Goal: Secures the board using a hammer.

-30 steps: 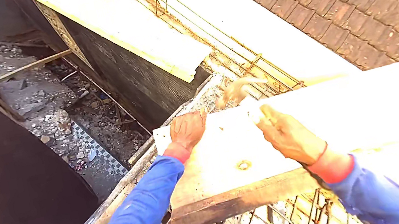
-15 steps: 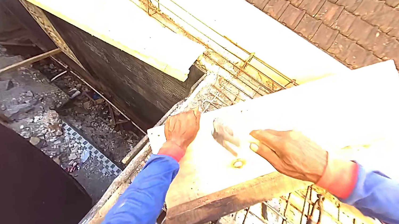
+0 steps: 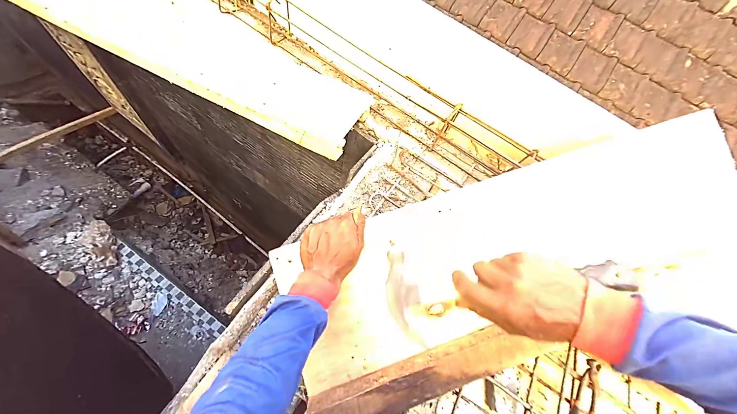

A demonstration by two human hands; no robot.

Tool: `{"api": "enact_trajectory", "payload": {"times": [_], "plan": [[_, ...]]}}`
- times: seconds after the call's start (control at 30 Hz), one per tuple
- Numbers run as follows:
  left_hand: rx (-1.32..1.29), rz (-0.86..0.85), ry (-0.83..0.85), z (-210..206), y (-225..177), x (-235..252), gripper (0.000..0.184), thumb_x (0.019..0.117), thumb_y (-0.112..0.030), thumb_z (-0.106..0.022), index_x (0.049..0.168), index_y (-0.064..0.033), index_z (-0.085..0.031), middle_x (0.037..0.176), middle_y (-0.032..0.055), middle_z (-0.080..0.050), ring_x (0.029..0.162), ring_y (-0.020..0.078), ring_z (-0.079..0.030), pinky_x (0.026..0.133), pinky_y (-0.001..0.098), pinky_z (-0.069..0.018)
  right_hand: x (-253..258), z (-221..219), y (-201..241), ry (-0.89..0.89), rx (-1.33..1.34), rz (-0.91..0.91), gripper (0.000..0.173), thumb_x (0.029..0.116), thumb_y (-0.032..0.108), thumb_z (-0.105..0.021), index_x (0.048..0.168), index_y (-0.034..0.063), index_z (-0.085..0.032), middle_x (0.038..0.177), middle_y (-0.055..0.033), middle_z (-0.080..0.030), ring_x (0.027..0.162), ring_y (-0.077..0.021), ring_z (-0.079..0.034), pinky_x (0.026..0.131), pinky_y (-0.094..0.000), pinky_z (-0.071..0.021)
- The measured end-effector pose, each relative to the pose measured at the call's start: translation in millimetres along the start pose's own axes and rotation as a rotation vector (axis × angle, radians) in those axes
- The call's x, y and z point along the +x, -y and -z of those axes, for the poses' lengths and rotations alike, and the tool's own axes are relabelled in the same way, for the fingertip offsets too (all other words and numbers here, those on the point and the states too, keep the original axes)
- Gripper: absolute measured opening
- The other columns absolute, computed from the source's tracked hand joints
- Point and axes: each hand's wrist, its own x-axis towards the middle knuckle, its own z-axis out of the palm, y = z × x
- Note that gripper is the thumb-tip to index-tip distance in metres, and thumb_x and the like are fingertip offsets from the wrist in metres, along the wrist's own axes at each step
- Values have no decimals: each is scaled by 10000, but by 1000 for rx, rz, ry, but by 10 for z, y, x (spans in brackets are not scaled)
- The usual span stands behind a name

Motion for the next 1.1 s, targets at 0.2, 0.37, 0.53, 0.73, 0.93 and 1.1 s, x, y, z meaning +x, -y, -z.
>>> {"api": "enact_trajectory", "payload": {"times": [0.2, 0.37, 0.53, 0.73, 0.93, 1.1], "plan": [[-25, -5, -22, 46, -33, -53, 632, 1108, -440, -211, 877, -92, -685, 831, 133, -712, 853, 334, -718, 709, 531, -551, 137, -226, 152, 124, 57, -162, 362, 1088, 318, -449, 1247, 44, -625, 784, -143, -649, 600, -319, -681, 507, -461, -573], [-42, -41, -55, 26, -5, -79, 659, 1110, -471, -189, 897, -102, -692, 818, 125, -711, 828, 327, -718, 682, 527, -549, 83, -221, 343, 57, 74, -47, 297, 1020, 249, -554, 1249, 76, -628, 764, -121, -634, 569, -293, -649, 473, -432, -544], [-1, 1, 12, 57, -39, 14, 649, 1109, -448, -186, 905, -98, -693, 853, 123, -723, 863, 330, -721, 724, 531, -555, 160, -161, 178, -72, 149, -349, 473, 1093, 461, -382, 1133, 98, -682, 771, -64, -658, 593, -231, -671, 499, -390, -560], [-9, -33, -83, 42, -34, -60, 638, 1109, -443, -200, 878, -102, -688, 808, 125, -707, 819, 333, -716, 674, 529, -545, 238, 203, -53, -51, 910, -934, 485, 1099, 505, -296, 1145, 164, -638, 619, -8, -536, 486, -151, -535, 461, -347, -489], [-3, -2, -60, 38, -18, -10, 649, 1108, -451, -198, 877, -102, -693, 827, 121, -717, 833, 326, -719, 691, 528, -549, 382, 184, -5, 368, 825, -679, 471, 1094, 533, -315, 1125, 168, -610, 755, -38, -563, 701, -192, -605, 668, -423, -519], [-95, -149, -260, -79, 97, -125, 558, 1107, -409, -279, 1035, -80, -723, 979, 131, -732, 954, 317, -716, 826, 500, -573, 131, 26, -79, -102, 1013, -908, 434, 1043, 592, -438, 991, 198, -611, 580, -16, -480, 448, -167, -488, 420, -356, -436]]}}
